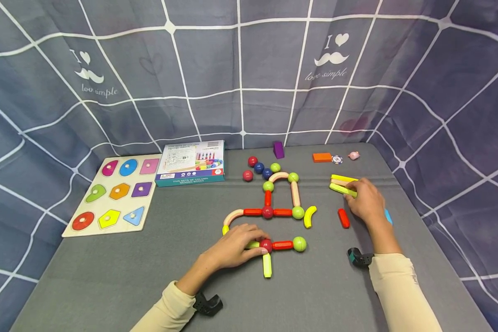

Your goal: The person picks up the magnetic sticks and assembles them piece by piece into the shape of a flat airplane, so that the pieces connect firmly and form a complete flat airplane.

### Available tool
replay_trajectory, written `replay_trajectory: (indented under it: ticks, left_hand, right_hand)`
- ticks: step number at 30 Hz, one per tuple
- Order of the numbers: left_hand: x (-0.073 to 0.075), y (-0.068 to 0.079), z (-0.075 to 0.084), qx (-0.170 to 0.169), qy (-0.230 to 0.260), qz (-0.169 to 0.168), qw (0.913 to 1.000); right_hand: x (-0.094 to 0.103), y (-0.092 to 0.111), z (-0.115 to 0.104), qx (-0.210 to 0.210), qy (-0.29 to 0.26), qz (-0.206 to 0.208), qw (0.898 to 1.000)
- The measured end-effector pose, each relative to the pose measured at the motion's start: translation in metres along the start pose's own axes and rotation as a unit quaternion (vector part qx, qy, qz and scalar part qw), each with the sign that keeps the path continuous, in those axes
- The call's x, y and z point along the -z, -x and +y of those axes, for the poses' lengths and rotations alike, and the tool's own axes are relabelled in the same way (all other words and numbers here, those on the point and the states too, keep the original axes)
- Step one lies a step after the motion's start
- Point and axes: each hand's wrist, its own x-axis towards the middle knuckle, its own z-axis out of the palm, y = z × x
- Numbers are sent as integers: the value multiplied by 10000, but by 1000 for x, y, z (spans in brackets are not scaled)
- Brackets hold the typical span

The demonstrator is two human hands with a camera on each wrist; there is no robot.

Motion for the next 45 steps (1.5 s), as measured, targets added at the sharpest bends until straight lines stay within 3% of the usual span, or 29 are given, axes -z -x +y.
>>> replay_trajectory:
  ticks: [3,6,10,14,18,24,26,32,37,41,45]
  left_hand:
    - [0,0,-1,-14,5,22,10000]
    - [1,0,-1,-20,15,40,10000]
    - [1,0,0,-12,-2,29,10000]
    - [0,1,-1,-3,10,26,10000]
    - [1,0,0,20,40,-6,10000]
    - [1,0,0,15,68,-35,10000]
    - [1,0,0,23,76,-30,10000]
    - [2,1,1,60,88,-36,9999]
    - [1,1,1,85,119,-62,9999]
    - [1,2,2,110,141,-84,9998]
    - [2,2,2,124,125,-76,9998]
  right_hand:
    - [0,1,-1,-20,72,-186,9998]
    - [1,6,-5,96,-77,-104,9999]
    - [4,25,-20,404,-767,-10,9962]
    - [6,51,-39,551,-1764,-374,9821]
    - [5,77,-52,748,-2769,-797,9547]
    - [-4,108,-59,1527,-4114,-1698,8824]
    - [-7,115,-61,1611,-4302,-1970,8661]
    - [-16,127,-66,1565,-4409,-2668,8426]
    - [-19,130,-66,1536,-4590,-3222,8136]
    - [-22,130,-67,1564,-4771,-3457,7927]
    - [-25,130,-69,1577,-4891,-3558,7806]
